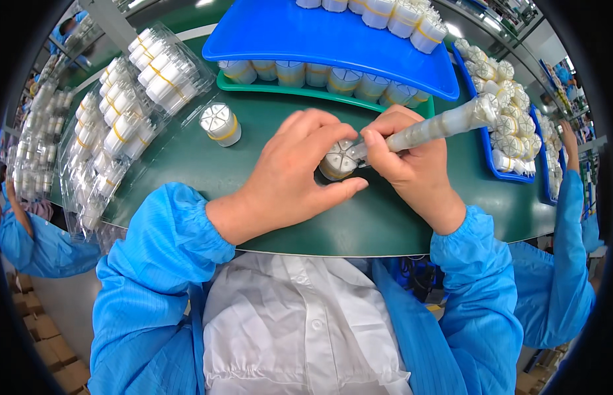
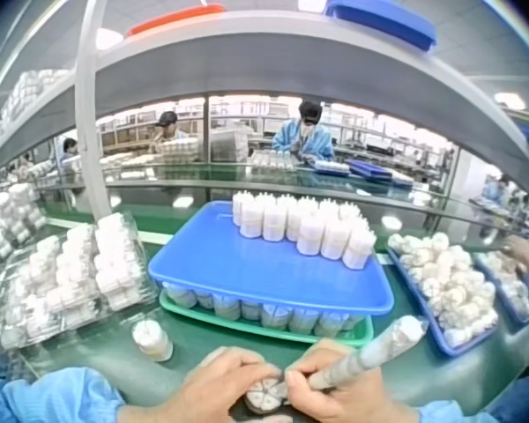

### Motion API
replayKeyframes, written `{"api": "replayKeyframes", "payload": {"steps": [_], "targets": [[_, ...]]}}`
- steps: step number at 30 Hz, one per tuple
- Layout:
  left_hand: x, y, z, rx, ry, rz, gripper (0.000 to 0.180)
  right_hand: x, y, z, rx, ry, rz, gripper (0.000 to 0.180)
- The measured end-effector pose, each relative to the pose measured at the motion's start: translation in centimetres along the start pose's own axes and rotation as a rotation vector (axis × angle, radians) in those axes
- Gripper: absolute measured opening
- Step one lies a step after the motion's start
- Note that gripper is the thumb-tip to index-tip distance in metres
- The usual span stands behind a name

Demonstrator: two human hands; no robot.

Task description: The person inserts a wick into the top of small cylindrical candles using a handheld tool. They pick up a candle from a blue tray, hold it steady, and push the wick into the center. The person then places the finished candle into a clear plastic packaging tray. This process is repeated for multiple candles.

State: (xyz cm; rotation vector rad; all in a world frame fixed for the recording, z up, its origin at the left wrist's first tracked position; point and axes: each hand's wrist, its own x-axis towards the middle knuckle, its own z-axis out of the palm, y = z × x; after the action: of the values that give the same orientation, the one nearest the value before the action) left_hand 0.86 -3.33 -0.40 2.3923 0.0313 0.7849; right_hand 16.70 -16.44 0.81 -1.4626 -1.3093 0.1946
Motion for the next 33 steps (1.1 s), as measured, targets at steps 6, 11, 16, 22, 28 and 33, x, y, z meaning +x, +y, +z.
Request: {"api": "replayKeyframes", "payload": {"steps": [6,11,16,22,28,33], "targets": [[-0.1,0.0,0.1,-0.011,-0.003,-0.057,0.057,0.1,-0.7,-0.5,0.127,0.050,0.145,0.010],[-0.5,0.3,0.4,-0.155,0.006,-0.074,0.067,0.3,-0.1,-0.6,0.016,0.011,0.033,0.009],[-0.2,0.4,0.2,-0.047,0.000,-0.044,0.067,0.4,0.4,-0.2,-0.041,-0.020,-0.134,0.009],[-0.3,-0.1,0.4,0.012,0.002,-0.042,0.067,0.2,-0.5,-0.8,0.044,0.026,0.037,0.008],[-0.4,0.0,0.7,-0.160,0.009,-0.063,0.066,0.2,0.1,-0.6,0.040,-0.003,-0.002,0.008],[0.0,0.3,0.2,-0.019,-0.030,-0.091,0.067,0.2,0.4,-0.6,0.003,-0.036,-0.042,0.007]]}}
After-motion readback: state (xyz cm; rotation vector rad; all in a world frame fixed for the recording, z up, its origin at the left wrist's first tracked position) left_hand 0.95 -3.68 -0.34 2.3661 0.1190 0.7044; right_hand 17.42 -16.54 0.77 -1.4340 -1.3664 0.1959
